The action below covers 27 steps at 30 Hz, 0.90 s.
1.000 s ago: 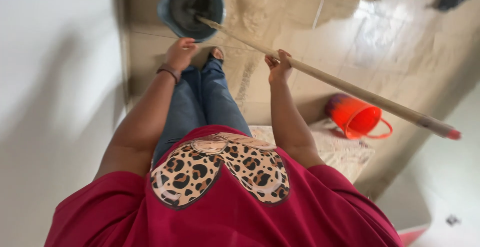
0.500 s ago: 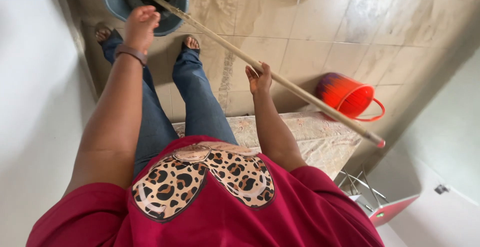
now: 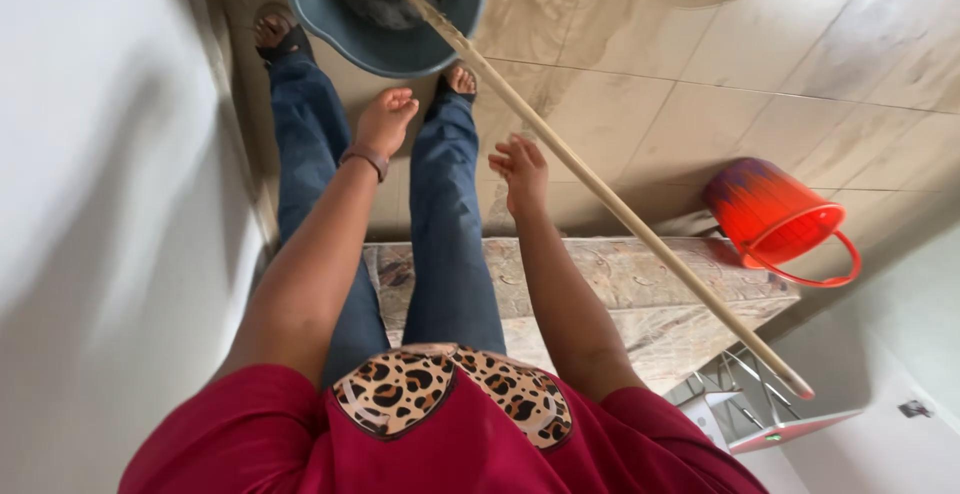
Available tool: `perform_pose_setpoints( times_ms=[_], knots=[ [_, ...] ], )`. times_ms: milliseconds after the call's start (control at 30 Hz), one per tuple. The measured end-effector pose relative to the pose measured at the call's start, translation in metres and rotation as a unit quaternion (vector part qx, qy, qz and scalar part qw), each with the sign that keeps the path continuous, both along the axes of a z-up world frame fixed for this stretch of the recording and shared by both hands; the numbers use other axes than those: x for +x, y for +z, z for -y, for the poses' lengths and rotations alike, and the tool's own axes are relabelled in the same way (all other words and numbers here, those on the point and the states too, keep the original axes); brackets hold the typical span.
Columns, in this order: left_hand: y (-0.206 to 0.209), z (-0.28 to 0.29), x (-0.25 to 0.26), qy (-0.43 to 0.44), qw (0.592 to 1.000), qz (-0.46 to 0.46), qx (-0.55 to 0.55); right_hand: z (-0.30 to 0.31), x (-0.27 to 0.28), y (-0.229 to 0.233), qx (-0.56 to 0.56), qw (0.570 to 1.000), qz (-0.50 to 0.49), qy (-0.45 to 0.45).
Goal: The person mops a tiled floor using a mop and a bucket of water, repeatedly dipping the mop and wringing it out by hand over the bucket.
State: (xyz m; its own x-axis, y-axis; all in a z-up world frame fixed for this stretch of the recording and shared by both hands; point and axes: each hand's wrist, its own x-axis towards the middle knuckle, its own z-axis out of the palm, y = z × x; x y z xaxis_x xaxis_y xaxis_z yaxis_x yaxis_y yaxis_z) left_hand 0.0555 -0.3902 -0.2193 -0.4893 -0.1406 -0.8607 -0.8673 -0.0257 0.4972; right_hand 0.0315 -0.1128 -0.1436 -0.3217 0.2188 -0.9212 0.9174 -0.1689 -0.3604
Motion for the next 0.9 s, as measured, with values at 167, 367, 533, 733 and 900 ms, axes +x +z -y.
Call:
perform_pose_setpoints(
  times_ms=[167,367,533,733,900],
  knots=[
    [0.017,0.002,0.017,0.194,0.976,0.038,0.091,0.104,-0.062,-0.054,0.208,0.784,-0.246,0.531],
    [0.012,-0.019,0.019,0.315,0.933,0.019,0.175,0.169,-0.14,-0.158,0.184,0.625,-0.204,0.731],
    [0.016,-0.032,0.005,0.336,0.922,-0.052,0.185,0.188,-0.142,-0.216,0.171,0.626,-0.177,0.74],
    [0.003,-0.021,0.006,0.378,0.911,0.005,0.166,0.188,-0.137,-0.224,0.149,0.612,-0.104,0.77],
    [-0.006,-0.024,0.002,0.388,0.911,0.001,0.138,0.177,-0.153,-0.157,0.085,0.688,-0.001,0.72]
  ],
)
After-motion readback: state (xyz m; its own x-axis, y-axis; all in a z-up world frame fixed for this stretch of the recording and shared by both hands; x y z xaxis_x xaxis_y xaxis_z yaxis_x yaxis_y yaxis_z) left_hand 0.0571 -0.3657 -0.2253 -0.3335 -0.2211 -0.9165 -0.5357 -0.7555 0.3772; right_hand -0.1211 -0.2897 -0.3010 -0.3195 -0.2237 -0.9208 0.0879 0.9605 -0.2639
